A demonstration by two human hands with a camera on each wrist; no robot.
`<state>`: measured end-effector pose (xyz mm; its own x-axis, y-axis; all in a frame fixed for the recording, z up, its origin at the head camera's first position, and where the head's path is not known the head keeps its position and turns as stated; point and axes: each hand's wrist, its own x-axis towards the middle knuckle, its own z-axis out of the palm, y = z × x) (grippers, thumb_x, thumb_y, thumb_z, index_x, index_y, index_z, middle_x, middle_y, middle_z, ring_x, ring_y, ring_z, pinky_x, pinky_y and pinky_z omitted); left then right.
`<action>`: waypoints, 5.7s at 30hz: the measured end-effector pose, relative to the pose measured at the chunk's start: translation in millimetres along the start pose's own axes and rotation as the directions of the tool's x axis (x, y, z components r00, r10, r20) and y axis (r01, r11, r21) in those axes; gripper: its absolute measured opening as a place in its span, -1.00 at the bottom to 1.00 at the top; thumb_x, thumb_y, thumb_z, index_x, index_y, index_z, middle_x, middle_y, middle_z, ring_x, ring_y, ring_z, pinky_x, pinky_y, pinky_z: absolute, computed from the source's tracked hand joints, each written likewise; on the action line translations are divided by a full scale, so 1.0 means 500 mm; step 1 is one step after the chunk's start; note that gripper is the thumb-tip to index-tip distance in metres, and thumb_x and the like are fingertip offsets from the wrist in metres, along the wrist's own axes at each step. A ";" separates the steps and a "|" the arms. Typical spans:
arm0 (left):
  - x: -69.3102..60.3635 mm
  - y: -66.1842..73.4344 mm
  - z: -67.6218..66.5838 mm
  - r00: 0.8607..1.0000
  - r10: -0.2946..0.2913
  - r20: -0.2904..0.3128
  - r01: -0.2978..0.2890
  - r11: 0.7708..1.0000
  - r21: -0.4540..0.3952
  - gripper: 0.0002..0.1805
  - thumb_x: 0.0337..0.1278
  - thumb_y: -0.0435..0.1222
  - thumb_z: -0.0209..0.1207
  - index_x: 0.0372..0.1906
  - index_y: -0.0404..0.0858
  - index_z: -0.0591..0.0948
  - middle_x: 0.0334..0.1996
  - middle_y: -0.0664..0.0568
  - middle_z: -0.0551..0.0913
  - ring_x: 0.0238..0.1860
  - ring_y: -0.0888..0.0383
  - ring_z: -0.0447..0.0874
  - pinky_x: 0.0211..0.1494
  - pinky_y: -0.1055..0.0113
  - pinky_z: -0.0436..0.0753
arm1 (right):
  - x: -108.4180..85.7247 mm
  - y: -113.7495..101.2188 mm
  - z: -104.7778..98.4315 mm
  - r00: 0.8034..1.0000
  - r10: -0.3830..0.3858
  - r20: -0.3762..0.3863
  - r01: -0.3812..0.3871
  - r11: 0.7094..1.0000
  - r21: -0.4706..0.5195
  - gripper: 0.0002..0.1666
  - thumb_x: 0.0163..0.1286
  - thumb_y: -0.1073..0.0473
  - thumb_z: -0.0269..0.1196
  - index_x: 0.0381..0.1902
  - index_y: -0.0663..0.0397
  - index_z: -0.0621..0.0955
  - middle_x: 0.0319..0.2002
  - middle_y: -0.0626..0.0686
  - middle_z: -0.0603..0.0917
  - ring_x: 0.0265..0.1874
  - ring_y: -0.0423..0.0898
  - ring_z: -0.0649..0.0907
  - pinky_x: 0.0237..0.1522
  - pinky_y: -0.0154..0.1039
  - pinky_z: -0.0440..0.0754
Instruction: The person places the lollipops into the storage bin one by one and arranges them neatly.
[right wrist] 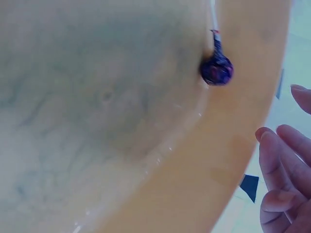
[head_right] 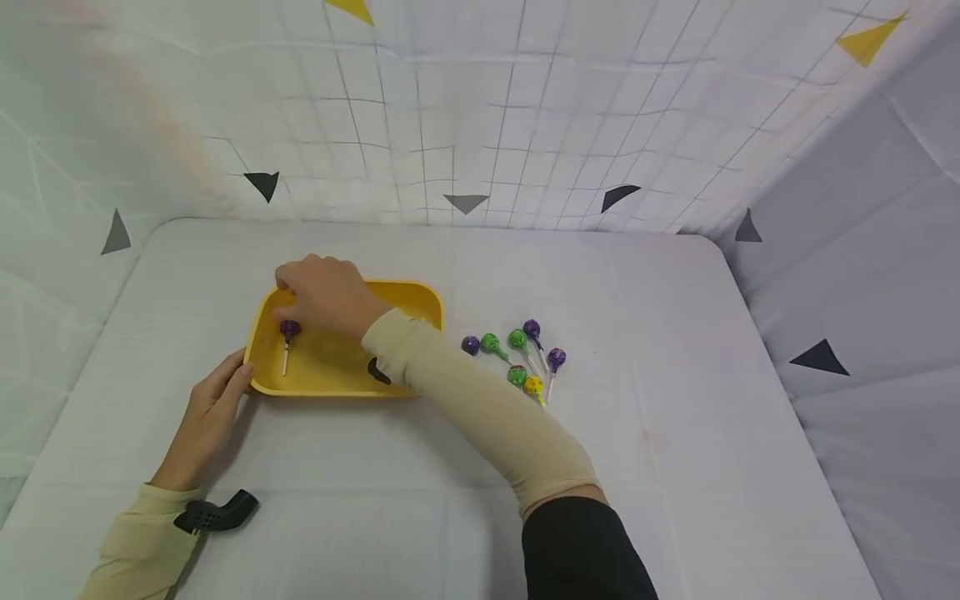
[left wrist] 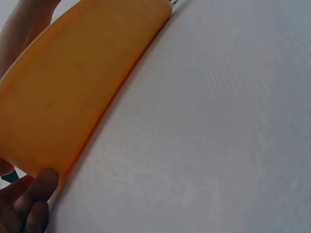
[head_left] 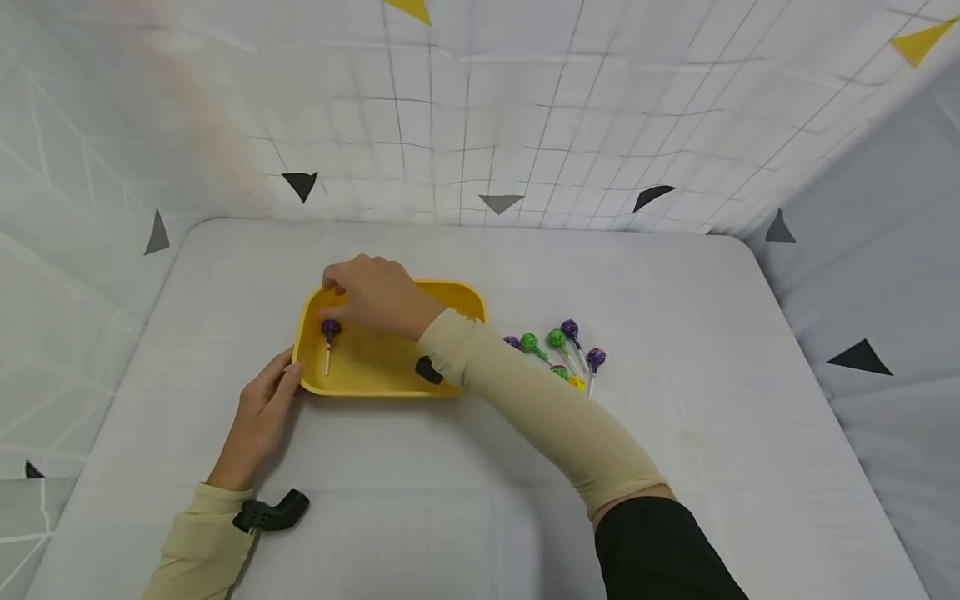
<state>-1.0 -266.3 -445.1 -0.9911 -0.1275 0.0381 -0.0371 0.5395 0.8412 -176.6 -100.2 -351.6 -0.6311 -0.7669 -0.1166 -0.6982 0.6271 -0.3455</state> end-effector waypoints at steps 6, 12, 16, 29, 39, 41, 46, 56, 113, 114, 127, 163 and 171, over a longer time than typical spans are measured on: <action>0.002 0.000 -0.002 1.000 -0.009 0.007 0.008 1.000 0.007 -0.43 0.69 -0.07 -0.15 0.54 -0.28 0.35 0.42 -0.30 0.49 0.16 0.64 0.34 0.09 0.87 0.34 | -0.022 0.012 -0.028 0.999 -0.024 -0.048 0.026 0.999 0.038 -0.48 0.43 -0.26 0.33 0.18 -0.14 0.67 0.10 -0.15 0.77 0.08 -0.21 0.72 0.06 -0.29 0.71; 0.001 0.003 -0.002 1.000 -0.019 0.012 0.018 1.000 0.017 -0.42 0.70 -0.06 -0.17 0.55 -0.29 0.34 0.43 -0.29 0.48 0.30 0.12 0.49 0.10 0.89 0.32 | -0.047 0.023 -0.054 0.996 -0.040 -0.084 0.049 0.994 0.101 -0.53 0.44 -0.17 0.35 0.16 -0.06 0.69 0.10 -0.06 0.79 0.09 -0.11 0.74 0.05 -0.20 0.73; 0.002 0.002 -0.002 1.000 -0.014 0.015 0.014 1.000 0.011 -0.42 0.70 -0.07 -0.17 0.55 -0.31 0.33 0.43 -0.31 0.47 0.35 -0.14 0.47 0.11 0.91 0.29 | -0.062 0.034 -0.067 0.994 -0.042 -0.097 0.054 0.990 0.127 -0.53 0.45 -0.16 0.34 0.15 -0.04 0.69 0.09 -0.02 0.79 0.09 -0.09 0.74 0.05 -0.18 0.73; 0.003 0.000 -0.002 1.000 -0.004 0.012 0.004 1.000 0.010 -0.43 0.70 -0.08 -0.17 0.55 -0.31 0.33 0.43 -0.31 0.47 0.34 -0.06 0.49 0.11 0.91 0.31 | -0.119 0.071 -0.105 0.989 0.033 -0.144 -0.009 0.987 0.162 -0.60 0.43 -0.15 0.36 0.11 -0.11 0.71 0.02 -0.11 0.78 -0.29 -0.24 0.68 -0.21 -0.35 0.64; 0.004 0.001 -0.001 1.000 0.000 0.012 0.000 1.000 0.001 -0.43 0.70 -0.08 -0.16 0.55 -0.31 0.33 0.45 -0.31 0.46 0.39 -0.08 0.47 0.13 0.92 0.29 | -0.168 0.123 -0.128 0.972 0.050 -0.229 -0.011 0.986 0.168 -0.63 0.44 -0.14 0.35 0.07 -0.11 0.72 -0.02 -0.11 0.79 -0.27 -0.23 0.68 -0.22 -0.31 0.66; 0.004 0.001 -0.001 1.000 0.001 0.015 -0.001 1.000 -0.001 -0.43 0.70 -0.09 -0.16 0.55 -0.32 0.33 0.45 -0.31 0.45 0.40 -0.19 0.45 0.13 0.92 0.27 | -0.178 0.134 -0.131 0.968 0.062 -0.242 -0.021 0.985 0.169 -0.63 0.44 -0.12 0.36 0.07 -0.10 0.72 -0.02 -0.10 0.79 -0.25 -0.23 0.69 -0.21 -0.31 0.66; 0.003 0.001 -0.002 1.000 -0.007 0.016 0.007 1.000 0.007 -0.43 0.70 -0.08 -0.17 0.55 -0.32 0.33 0.44 -0.32 0.45 0.37 -0.18 0.47 0.11 0.92 0.28 | -0.200 0.155 -0.136 0.959 0.073 -0.275 -0.024 0.983 0.180 -0.65 0.43 -0.08 0.38 0.06 -0.06 0.72 -0.02 -0.08 0.80 -0.23 -0.19 0.71 -0.19 -0.29 0.67; 0.003 0.000 -0.001 1.000 -0.001 0.005 0.001 1.000 0.010 -0.43 0.70 -0.09 -0.16 0.54 -0.32 0.34 0.43 -0.31 0.47 0.35 -0.04 0.50 0.12 0.91 0.31 | -0.236 0.179 -0.134 0.953 0.099 -0.286 -0.047 0.982 0.182 -0.66 0.44 -0.08 0.37 0.04 -0.05 0.73 -0.04 -0.06 0.80 -0.25 -0.17 0.70 -0.17 -0.26 0.68; 0.003 -0.004 -0.003 1.000 0.011 0.002 -0.011 1.000 -0.004 -0.45 0.70 -0.12 -0.15 0.54 -0.30 0.35 0.38 -0.32 0.51 0.10 0.60 0.40 0.05 0.86 0.38 | -0.381 0.301 -0.002 0.944 0.319 -0.080 -0.298 0.932 0.205 -0.57 0.41 -0.15 0.38 0.07 -0.02 0.75 -0.03 -0.04 0.81 -0.23 -0.08 0.70 -0.21 -0.18 0.71; 0.003 -0.004 -0.003 1.000 0.010 0.005 -0.010 1.000 -0.004 -0.45 0.70 -0.11 -0.15 0.55 -0.29 0.35 0.40 -0.32 0.50 0.12 0.62 0.39 0.07 0.86 0.38 | -0.381 0.301 0.000 0.944 0.323 -0.069 -0.303 0.931 0.205 -0.57 0.41 -0.15 0.38 0.07 -0.03 0.75 -0.02 -0.05 0.81 -0.23 -0.08 0.70 -0.21 -0.18 0.71; 0.003 -0.002 -0.003 1.000 -0.009 0.017 0.009 1.000 -0.003 -0.43 0.70 -0.08 -0.16 0.57 -0.28 0.31 0.46 -0.30 0.44 0.38 0.25 0.46 0.12 0.91 0.31 | -0.368 0.301 0.025 0.946 0.325 -0.002 -0.320 0.931 0.175 -0.62 0.39 -0.16 0.40 0.01 -0.10 0.77 -0.10 -0.13 0.82 -0.29 -0.11 0.66 -0.25 -0.23 0.65; 0.004 0.000 -0.002 1.000 -0.013 0.013 0.013 1.000 -0.010 -0.43 0.70 -0.08 -0.17 0.56 -0.30 0.31 0.46 -0.31 0.43 0.40 -0.20 0.44 0.12 0.92 0.29 | -0.358 0.295 0.038 0.956 0.294 -0.009 -0.286 0.935 0.211 -0.75 0.36 -0.06 0.45 -0.10 -0.12 0.80 -0.17 -0.14 0.83 -0.35 -0.12 0.63 -0.25 -0.25 0.62; 0.003 -0.003 -0.002 1.000 -0.016 0.011 0.016 1.000 -0.003 -0.43 0.70 -0.08 -0.16 0.56 -0.27 0.32 0.46 -0.29 0.44 0.34 0.31 0.46 0.12 0.90 0.32 | -0.360 0.295 0.033 0.959 0.283 -0.014 -0.274 0.938 0.211 -0.74 0.36 -0.07 0.44 -0.09 -0.12 0.79 -0.17 -0.15 0.83 -0.37 -0.13 0.63 -0.27 -0.26 0.62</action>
<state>-2.1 -268.1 -445.8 -0.9918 -0.1266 0.0191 -0.0521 0.5352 0.8431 -160.4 127.9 -397.1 -0.8076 -0.5562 -0.1961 -0.4113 0.7695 -0.4887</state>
